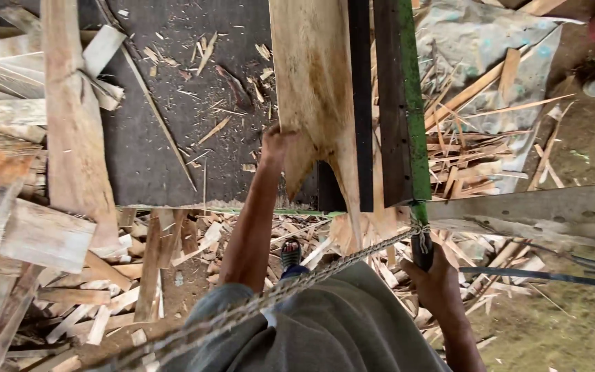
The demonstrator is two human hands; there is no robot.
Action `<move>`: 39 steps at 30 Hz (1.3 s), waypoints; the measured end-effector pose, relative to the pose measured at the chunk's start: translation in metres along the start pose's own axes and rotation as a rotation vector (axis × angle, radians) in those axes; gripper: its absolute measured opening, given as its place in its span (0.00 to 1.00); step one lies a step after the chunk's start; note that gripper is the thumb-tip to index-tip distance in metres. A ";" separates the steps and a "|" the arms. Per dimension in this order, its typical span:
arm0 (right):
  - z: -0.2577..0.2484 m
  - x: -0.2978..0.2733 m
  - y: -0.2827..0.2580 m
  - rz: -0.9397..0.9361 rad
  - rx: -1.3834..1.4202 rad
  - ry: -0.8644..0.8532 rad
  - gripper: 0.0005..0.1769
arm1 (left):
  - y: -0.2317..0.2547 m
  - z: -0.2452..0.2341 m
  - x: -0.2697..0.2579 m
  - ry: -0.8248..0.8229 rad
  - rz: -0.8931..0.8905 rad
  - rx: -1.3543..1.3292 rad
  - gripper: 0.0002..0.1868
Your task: Manually sawing or shaving thin layers off large wooden planks using a lever-operated saw.
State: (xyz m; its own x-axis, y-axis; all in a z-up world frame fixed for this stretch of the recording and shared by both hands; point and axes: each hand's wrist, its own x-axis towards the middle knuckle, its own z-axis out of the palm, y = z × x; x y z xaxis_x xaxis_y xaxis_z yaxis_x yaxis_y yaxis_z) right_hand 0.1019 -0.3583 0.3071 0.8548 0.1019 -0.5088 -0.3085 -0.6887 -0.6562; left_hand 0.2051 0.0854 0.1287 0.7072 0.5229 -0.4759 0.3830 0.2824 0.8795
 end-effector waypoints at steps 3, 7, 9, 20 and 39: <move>0.000 0.001 -0.001 -0.005 -0.022 0.008 0.26 | -0.024 -0.016 0.011 0.008 0.036 -0.060 0.22; 0.001 0.005 0.011 -0.007 -0.003 -0.016 0.27 | -0.024 -0.041 0.019 0.052 -0.049 0.115 0.21; 0.001 0.003 0.011 0.009 -0.005 -0.022 0.26 | -0.023 -0.047 0.015 0.105 -0.129 0.313 0.21; -0.010 -0.011 -0.020 0.042 -0.040 -0.011 0.28 | -0.010 0.005 -0.043 0.281 0.447 -0.282 0.13; 0.002 -0.005 -0.017 0.136 -0.037 -0.031 0.29 | -0.100 0.016 -0.054 0.570 -0.081 -0.890 0.20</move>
State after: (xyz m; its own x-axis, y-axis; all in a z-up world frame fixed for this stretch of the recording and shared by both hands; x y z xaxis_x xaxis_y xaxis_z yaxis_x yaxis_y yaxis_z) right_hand 0.1018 -0.3454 0.3201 0.7929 0.0275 -0.6087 -0.4046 -0.7233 -0.5597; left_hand 0.1381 0.0165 0.0663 0.2272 0.7112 -0.6653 -0.3204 0.6997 0.6385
